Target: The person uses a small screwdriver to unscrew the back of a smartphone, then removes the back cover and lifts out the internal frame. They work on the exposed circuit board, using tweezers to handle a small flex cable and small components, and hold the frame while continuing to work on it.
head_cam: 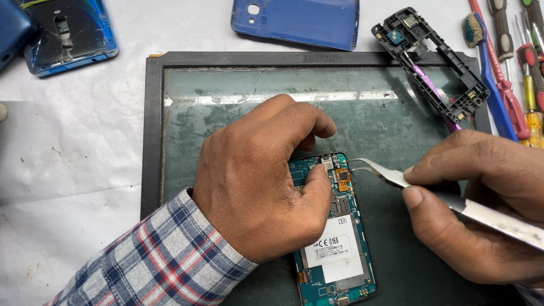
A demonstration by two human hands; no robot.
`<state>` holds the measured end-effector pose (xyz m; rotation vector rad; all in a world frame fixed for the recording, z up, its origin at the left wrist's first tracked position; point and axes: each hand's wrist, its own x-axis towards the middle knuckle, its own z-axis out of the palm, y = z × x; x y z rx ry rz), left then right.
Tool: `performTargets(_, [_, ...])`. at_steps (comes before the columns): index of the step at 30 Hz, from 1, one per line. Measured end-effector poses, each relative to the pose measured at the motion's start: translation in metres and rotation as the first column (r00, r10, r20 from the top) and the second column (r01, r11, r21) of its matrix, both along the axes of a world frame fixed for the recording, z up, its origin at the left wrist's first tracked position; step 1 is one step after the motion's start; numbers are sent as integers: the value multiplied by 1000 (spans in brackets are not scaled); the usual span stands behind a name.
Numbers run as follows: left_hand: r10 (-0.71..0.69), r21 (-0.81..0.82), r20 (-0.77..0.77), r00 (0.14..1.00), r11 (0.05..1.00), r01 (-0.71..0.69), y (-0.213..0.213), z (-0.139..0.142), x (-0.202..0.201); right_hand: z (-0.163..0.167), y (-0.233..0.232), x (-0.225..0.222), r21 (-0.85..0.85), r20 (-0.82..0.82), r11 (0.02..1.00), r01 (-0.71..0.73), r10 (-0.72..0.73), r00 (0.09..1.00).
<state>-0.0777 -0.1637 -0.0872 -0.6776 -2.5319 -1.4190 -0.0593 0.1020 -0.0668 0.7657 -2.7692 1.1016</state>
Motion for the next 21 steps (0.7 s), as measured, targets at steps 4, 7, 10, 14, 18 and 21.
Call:
performTargets(4, [1,-11,-27,1000,1000,-2,0,0,0,1,-2,1,24,19,999,32,-33,999])
performTargets(7, [5,-9,-24,1000,1000,-5,0,0,0,1,-3,0,50,11,999,11,-12,1000])
performTargets(10, [-4,12,6,1000,1000,4,0,0,0,0,-1,0,14,-7,999,-38,38,999])
performTargets(14, [3,-11,-22,1000,1000,-3,0,-1,0,-1,2,0,-20,1,999,-27,27,1000])
performTargets(18, [-1,-8,-30,1000,1000,1,-1,-2,0,-2,1,2,-19,-1,1000,16,-16,1000])
performTargets(21, [0,-11,-28,1000,1000,0,0,-2,0,-2,-1,2,-9,22,998,63,-62,998])
